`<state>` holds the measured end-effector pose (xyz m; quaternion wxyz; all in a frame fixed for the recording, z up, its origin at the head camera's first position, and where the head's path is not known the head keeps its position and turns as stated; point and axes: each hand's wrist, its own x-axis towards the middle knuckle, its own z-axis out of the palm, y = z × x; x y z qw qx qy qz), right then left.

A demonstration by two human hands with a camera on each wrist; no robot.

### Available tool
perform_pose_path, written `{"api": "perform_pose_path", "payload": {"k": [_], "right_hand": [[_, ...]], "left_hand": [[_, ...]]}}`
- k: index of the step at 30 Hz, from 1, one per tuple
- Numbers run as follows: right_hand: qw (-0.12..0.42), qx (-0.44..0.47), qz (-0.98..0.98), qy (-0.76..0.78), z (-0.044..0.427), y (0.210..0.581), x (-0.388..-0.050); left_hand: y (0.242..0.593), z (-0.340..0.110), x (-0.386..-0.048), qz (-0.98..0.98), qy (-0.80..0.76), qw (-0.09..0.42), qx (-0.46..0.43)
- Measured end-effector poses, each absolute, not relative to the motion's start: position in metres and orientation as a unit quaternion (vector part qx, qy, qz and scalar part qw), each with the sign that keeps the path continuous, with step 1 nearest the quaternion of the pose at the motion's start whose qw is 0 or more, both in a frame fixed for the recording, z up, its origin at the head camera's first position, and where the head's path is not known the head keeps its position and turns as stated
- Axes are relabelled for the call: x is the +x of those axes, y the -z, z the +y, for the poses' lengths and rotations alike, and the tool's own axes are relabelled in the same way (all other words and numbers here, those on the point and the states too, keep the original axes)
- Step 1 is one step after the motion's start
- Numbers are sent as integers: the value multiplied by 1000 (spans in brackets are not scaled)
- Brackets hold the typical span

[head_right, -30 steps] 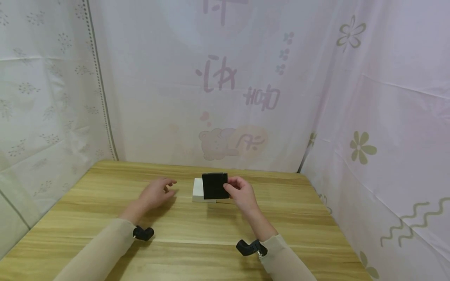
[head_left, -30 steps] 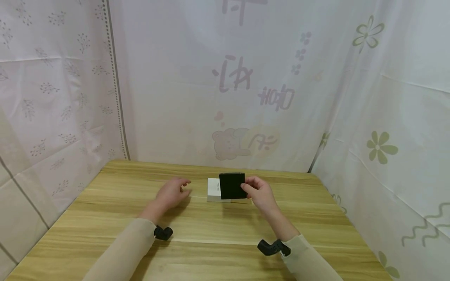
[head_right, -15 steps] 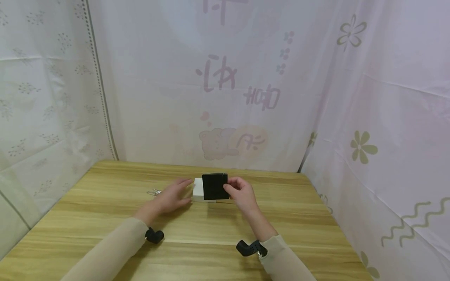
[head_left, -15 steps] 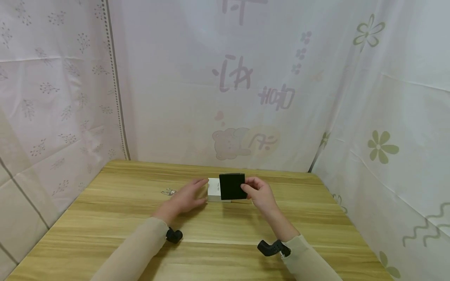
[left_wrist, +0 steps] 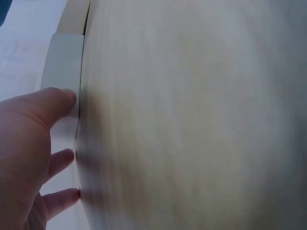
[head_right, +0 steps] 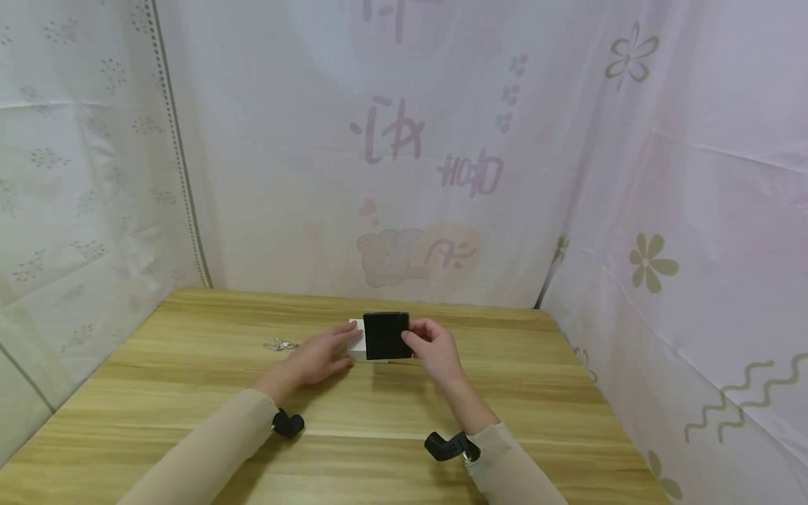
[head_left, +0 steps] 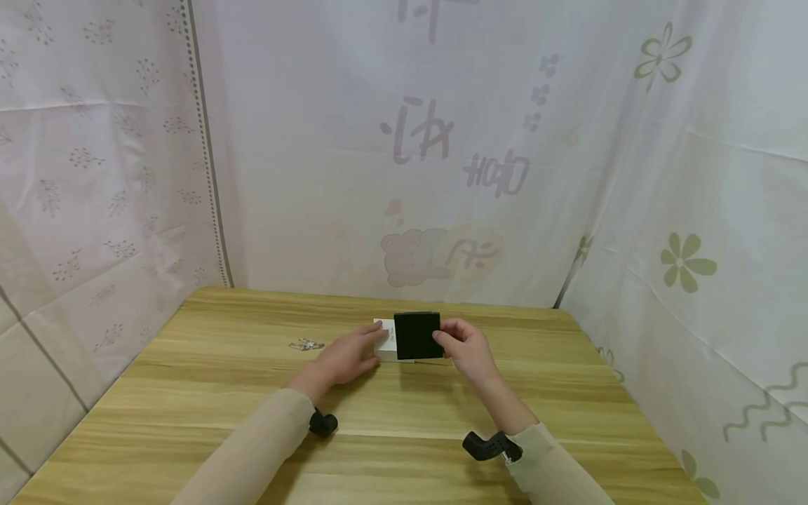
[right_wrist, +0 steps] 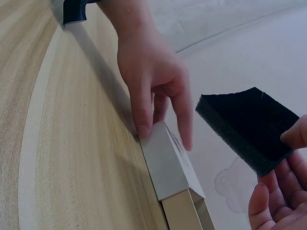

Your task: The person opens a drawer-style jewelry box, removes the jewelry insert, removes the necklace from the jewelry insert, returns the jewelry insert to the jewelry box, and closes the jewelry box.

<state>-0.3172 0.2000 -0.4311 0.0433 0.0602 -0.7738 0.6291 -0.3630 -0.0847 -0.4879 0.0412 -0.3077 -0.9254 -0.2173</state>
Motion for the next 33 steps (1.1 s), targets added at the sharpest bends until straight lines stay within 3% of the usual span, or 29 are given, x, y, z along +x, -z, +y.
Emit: {"api": "perform_pose_path", "payload": {"k": [33], "right_hand": [[68, 50, -776, -625, 206, 412, -331]], "left_hand": [[480, -77, -364, -927, 269, 4, -262]]}}
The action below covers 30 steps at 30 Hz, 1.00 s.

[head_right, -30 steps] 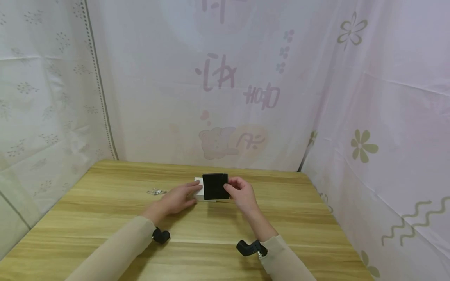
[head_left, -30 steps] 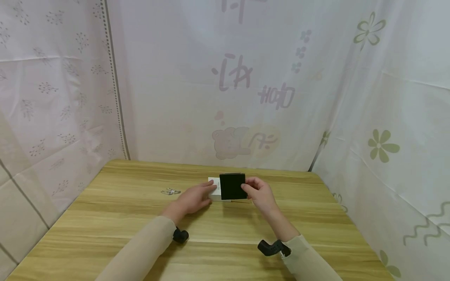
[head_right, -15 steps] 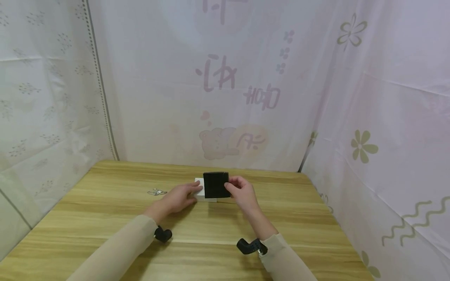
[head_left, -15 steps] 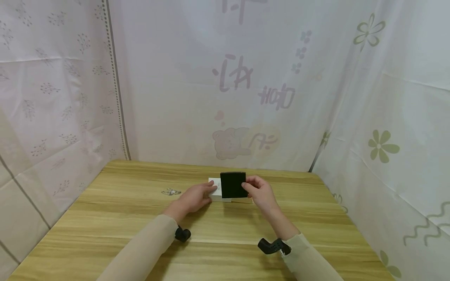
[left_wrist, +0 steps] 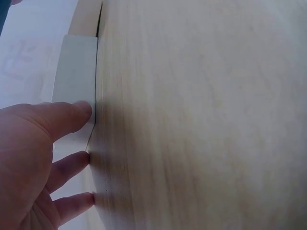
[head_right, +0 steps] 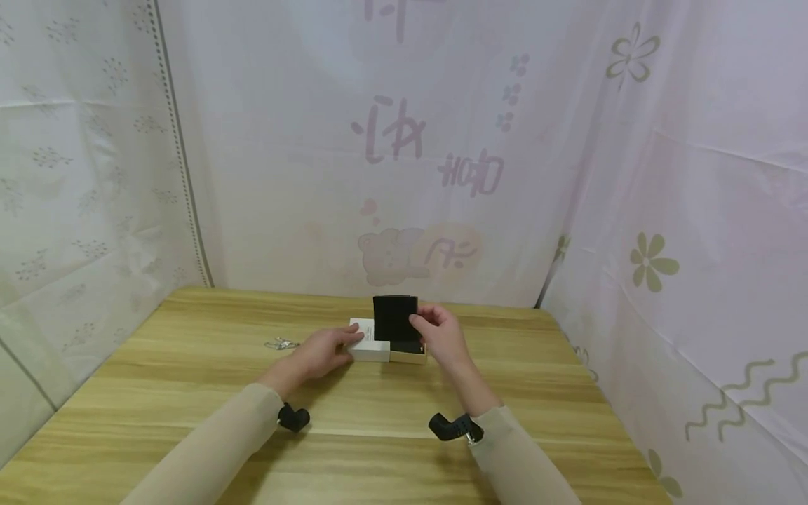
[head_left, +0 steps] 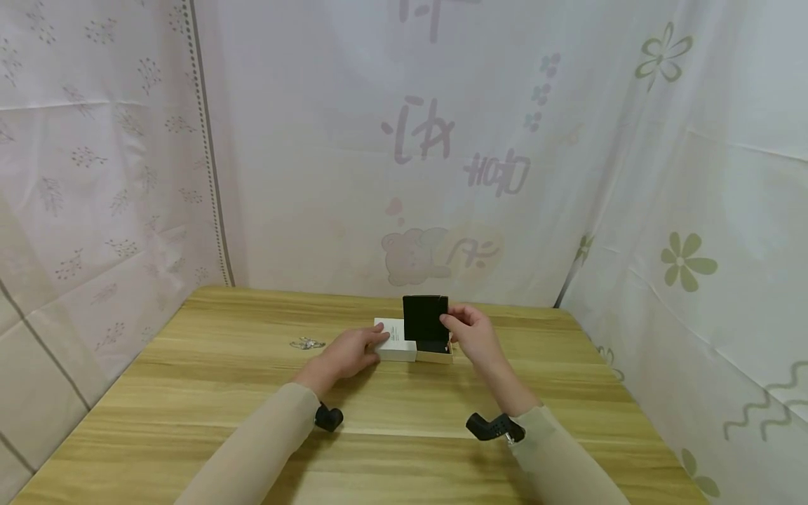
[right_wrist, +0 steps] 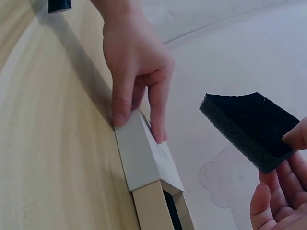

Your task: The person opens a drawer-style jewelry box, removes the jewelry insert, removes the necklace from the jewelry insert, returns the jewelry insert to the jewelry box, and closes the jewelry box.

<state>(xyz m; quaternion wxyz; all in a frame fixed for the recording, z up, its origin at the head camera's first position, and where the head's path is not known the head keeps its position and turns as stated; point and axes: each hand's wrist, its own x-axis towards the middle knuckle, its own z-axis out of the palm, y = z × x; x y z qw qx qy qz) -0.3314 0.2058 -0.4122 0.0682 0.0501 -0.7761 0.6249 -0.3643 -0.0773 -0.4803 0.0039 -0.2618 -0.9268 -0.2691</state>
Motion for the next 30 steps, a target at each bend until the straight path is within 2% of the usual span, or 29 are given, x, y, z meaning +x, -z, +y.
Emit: {"api": "perform_pose_path", "payload": {"k": [30], "right_hand": [[83, 7, -789, -609, 225, 427, -364]], "left_hand": [[478, -77, -362, -925, 278, -1, -258]]}}
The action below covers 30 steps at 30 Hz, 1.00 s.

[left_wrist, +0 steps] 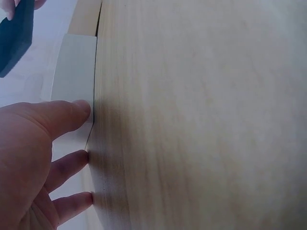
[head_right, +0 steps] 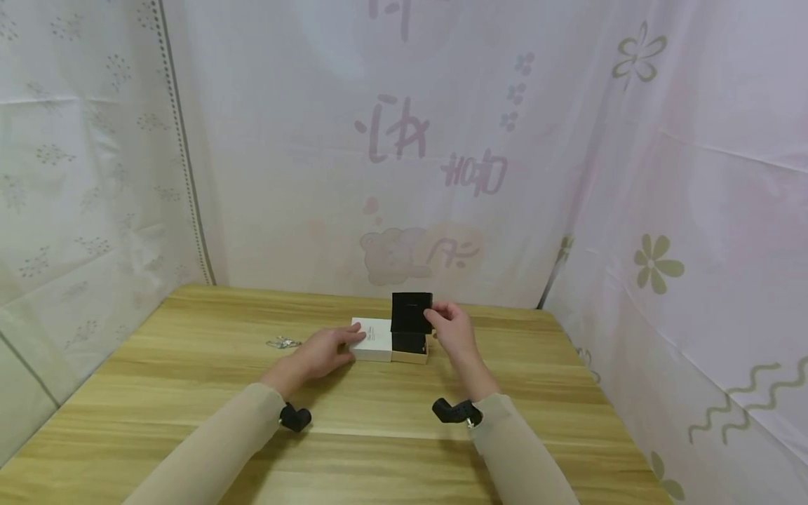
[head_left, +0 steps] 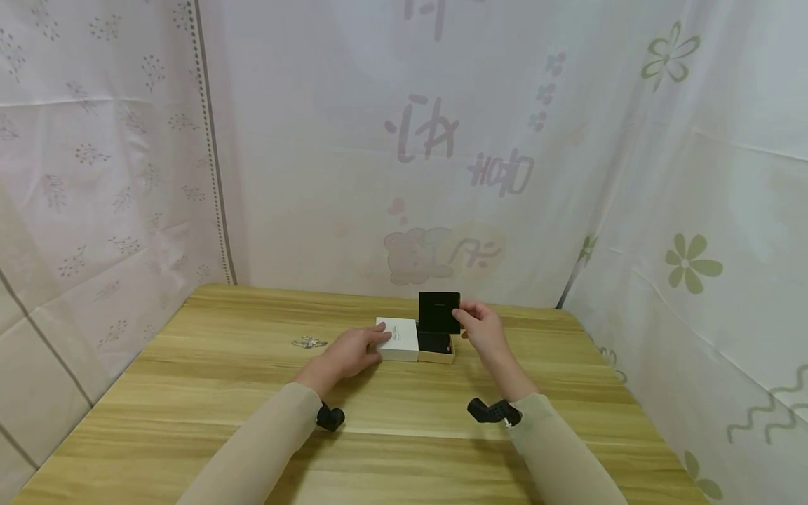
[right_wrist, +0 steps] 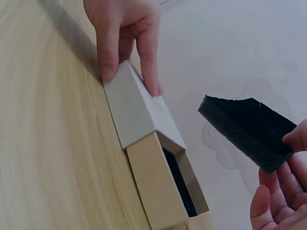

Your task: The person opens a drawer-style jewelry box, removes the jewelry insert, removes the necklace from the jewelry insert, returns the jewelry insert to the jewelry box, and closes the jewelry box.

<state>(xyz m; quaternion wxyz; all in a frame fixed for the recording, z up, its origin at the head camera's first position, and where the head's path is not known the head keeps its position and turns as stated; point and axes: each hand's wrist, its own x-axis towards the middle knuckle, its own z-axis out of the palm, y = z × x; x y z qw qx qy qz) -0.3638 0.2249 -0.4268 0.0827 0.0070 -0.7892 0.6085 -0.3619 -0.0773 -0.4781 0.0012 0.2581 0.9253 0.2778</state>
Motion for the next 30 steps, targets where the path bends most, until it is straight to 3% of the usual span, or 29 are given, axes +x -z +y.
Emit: {"api": "perform_pose_path", "payload": {"k": [30], "right_hand": [[63, -17, -804, -591, 235, 449, -371]], "left_hand": [[479, -77, -362, 927, -275, 3, 253]]}}
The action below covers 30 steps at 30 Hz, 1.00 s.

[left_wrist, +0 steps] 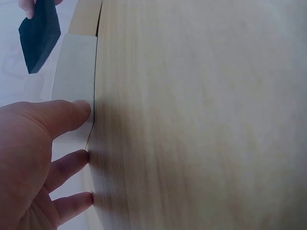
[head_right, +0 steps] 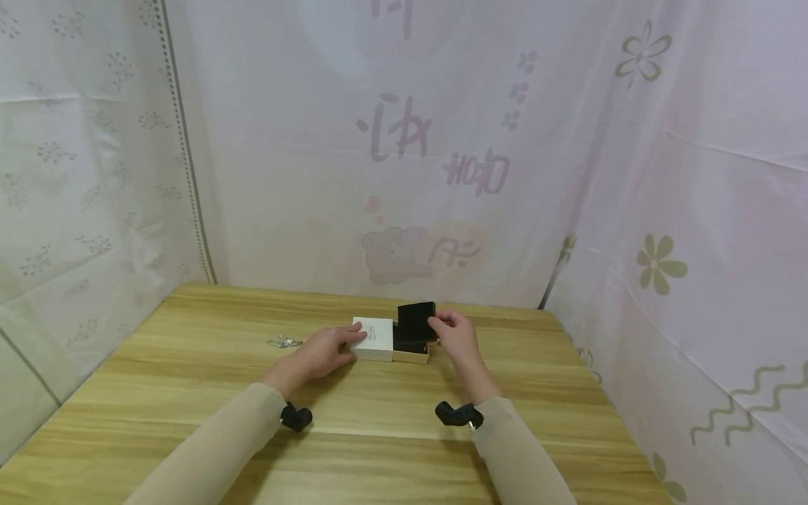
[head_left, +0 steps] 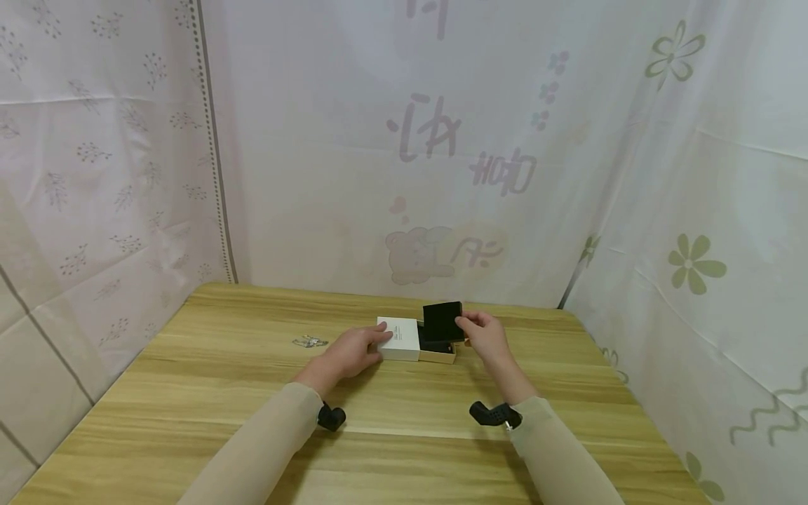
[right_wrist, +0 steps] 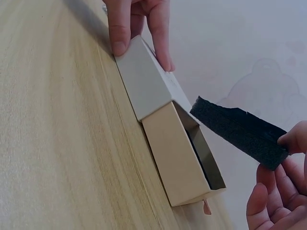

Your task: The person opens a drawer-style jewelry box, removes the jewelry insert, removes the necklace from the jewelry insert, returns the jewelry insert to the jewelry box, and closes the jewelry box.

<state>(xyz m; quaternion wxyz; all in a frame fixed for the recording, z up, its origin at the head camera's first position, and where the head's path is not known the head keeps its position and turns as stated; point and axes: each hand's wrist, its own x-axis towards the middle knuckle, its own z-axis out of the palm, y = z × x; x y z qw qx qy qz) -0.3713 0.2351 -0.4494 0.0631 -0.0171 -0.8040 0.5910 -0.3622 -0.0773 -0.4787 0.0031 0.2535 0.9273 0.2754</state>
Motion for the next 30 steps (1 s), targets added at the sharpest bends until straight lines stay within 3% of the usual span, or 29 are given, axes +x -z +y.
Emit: {"api": "perform_pose_path", "payload": {"k": [30], "right_hand": [[41, -39, -829, -557, 239, 461, -371]], "left_hand": [[478, -77, -360, 926, -280, -3, 254]]}}
